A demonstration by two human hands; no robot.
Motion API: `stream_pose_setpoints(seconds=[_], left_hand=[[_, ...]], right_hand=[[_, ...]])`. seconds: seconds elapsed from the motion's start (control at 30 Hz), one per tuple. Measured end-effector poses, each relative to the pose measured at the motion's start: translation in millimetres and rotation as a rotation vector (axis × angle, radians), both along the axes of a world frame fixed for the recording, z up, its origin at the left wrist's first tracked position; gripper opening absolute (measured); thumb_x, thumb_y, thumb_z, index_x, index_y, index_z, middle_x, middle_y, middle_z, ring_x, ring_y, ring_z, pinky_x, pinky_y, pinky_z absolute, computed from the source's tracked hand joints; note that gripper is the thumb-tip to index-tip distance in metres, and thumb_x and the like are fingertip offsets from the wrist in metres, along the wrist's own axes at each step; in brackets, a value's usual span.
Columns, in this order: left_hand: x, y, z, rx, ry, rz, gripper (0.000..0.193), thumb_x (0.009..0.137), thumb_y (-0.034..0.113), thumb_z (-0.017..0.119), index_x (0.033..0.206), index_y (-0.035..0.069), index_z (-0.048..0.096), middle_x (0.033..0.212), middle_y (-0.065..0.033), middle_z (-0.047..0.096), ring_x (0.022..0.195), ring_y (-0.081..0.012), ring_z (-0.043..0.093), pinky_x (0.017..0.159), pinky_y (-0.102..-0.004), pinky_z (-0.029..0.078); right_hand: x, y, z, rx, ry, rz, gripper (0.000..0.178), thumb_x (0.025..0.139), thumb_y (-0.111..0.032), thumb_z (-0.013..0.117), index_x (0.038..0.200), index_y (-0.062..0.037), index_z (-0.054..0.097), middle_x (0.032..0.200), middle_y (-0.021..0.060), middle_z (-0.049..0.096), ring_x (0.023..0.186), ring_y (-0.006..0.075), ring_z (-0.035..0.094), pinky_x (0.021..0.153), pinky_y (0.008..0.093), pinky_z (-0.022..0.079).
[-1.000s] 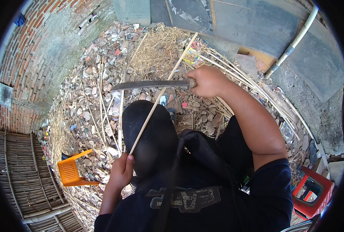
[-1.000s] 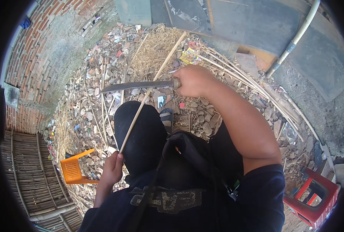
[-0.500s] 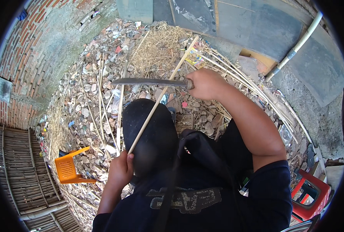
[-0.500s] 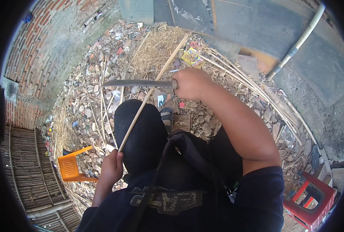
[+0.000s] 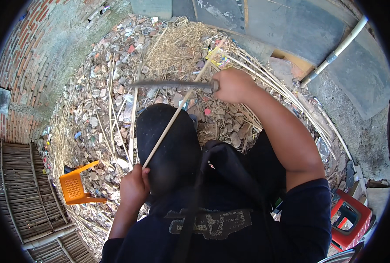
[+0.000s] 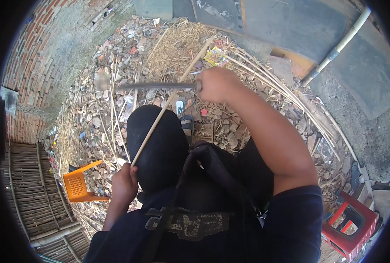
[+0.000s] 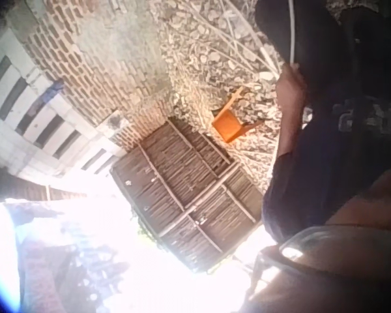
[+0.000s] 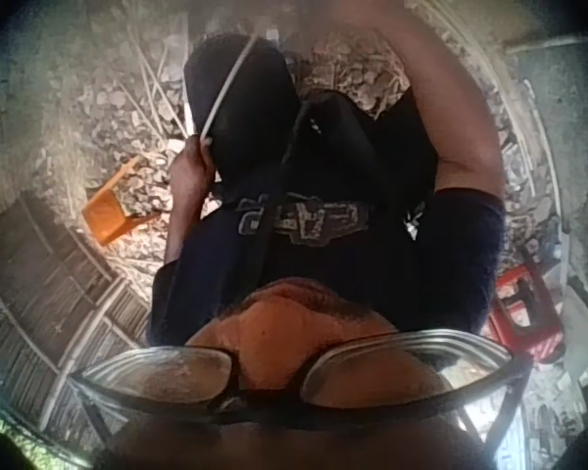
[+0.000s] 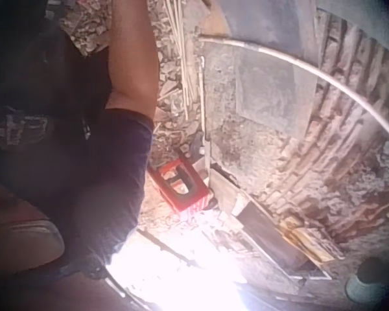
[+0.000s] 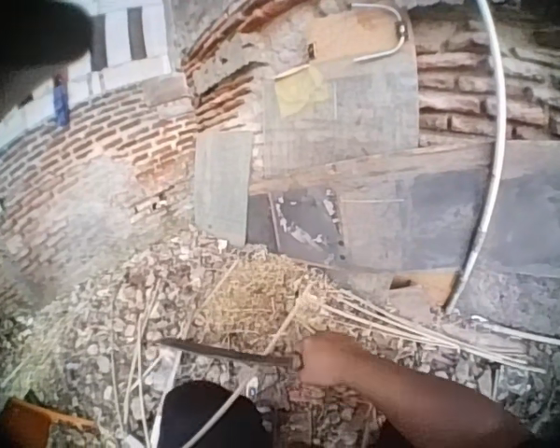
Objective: The person holds a bamboo strip by hand and repeatedly scrapes along its surface with a machete.
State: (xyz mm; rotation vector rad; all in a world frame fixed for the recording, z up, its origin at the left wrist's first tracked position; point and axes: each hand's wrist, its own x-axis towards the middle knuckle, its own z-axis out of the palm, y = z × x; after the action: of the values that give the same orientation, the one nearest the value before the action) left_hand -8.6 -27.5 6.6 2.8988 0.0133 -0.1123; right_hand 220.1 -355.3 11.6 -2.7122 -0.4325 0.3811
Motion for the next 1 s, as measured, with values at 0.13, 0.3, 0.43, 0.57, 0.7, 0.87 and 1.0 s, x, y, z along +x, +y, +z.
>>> stream_pose_setpoints(seconds=[0.13, 0.3, 0.43, 0.57, 0.7, 0.87, 1.0], left_hand=[[2.9, 0.6, -0.7, -0.003, 0.052, 0.012, 0.027, 0.101, 0.026, 0.057, 0.086, 0.004, 0.051, 0.059, -0.0243, 0.059, 0.057, -0.0485, 0.061, 0.053, -0.0578, 0.045], [-0.8, 1.6, -6.2, 0.030, 0.019, 0.031, 0.026, 0.101, 0.025, 0.057, 0.087, 0.004, 0.051, 0.060, -0.0248, 0.059, 0.058, -0.0488, 0.061, 0.053, -0.0583, 0.045], [4.3, -1.2, -3.5, 0.023, 0.021, -0.011, 0.026, 0.101, 0.025, 0.057, 0.088, 0.004, 0.051, 0.062, -0.0246, 0.060, 0.059, -0.0484, 0.061, 0.053, -0.0581, 0.046], [-4.1, 2.7, -3.9, 0.039, 0.006, 0.033, 0.025, 0.101, 0.025, 0.057, 0.088, 0.004, 0.051, 0.062, -0.0245, 0.061, 0.059, -0.0482, 0.061, 0.053, -0.0578, 0.046], [0.3, -2.6, -5.6, 0.022, -0.061, -0.001, 0.026, 0.101, 0.025, 0.057, 0.088, 0.004, 0.051, 0.063, -0.0245, 0.061, 0.059, -0.0481, 0.062, 0.053, -0.0579, 0.046], [-1.5, 1.2, -7.1, 0.059, -0.001, 0.014, 0.025, 0.100, 0.024, 0.058, 0.087, 0.005, 0.052, 0.061, -0.0240, 0.061, 0.058, -0.0469, 0.062, 0.052, -0.0565, 0.048], [-3.8, 0.9, -10.4, 0.061, -0.041, 0.015, 0.025, 0.100, 0.025, 0.058, 0.086, 0.005, 0.052, 0.061, -0.0239, 0.061, 0.059, -0.0470, 0.063, 0.053, -0.0571, 0.048]], right_hand=[[-0.8, -1.1, -4.2, -0.014, -0.020, 0.024, 0.023, 0.076, -0.024, 0.070, 0.094, -0.0110, 0.071, 0.087, 0.0130, 0.072, 0.091, 0.0336, 0.070, 0.080, 0.0473, 0.055], [-3.2, 3.5, 2.4, -0.027, 0.007, 0.051, 0.029, 0.076, -0.028, 0.074, 0.099, -0.0112, 0.072, 0.089, 0.0141, 0.071, 0.092, 0.0350, 0.069, 0.080, 0.0474, 0.055], [3.2, -11.3, -12.2, -0.009, -0.039, 0.003, 0.034, 0.075, -0.035, 0.079, 0.098, -0.0116, 0.073, 0.089, 0.0150, 0.072, 0.092, 0.0352, 0.069, 0.081, 0.0472, 0.054], [-12.6, 3.4, 12.6, -0.021, -0.106, 0.111, 0.026, 0.075, -0.026, 0.074, 0.095, -0.0101, 0.072, 0.089, 0.0151, 0.072, 0.090, 0.0358, 0.070, 0.080, 0.0472, 0.055], [12.4, -21.8, -5.8, -0.014, -0.055, -0.017, 0.022, 0.078, -0.022, 0.069, 0.098, -0.0128, 0.072, 0.092, 0.0135, 0.073, 0.092, 0.0330, 0.071, 0.083, 0.0456, 0.056], [-1.2, -17.0, 4.4, 0.011, -0.101, 0.064, 0.024, 0.077, -0.026, 0.073, 0.096, -0.0115, 0.072, 0.086, 0.0144, 0.071, 0.089, 0.0336, 0.070, 0.080, 0.0467, 0.056], [-4.4, -5.6, 8.2, -0.039, -0.063, 0.072, 0.022, 0.078, -0.025, 0.070, 0.096, -0.0122, 0.072, 0.086, 0.0122, 0.072, 0.088, 0.0325, 0.071, 0.080, 0.0457, 0.056]])
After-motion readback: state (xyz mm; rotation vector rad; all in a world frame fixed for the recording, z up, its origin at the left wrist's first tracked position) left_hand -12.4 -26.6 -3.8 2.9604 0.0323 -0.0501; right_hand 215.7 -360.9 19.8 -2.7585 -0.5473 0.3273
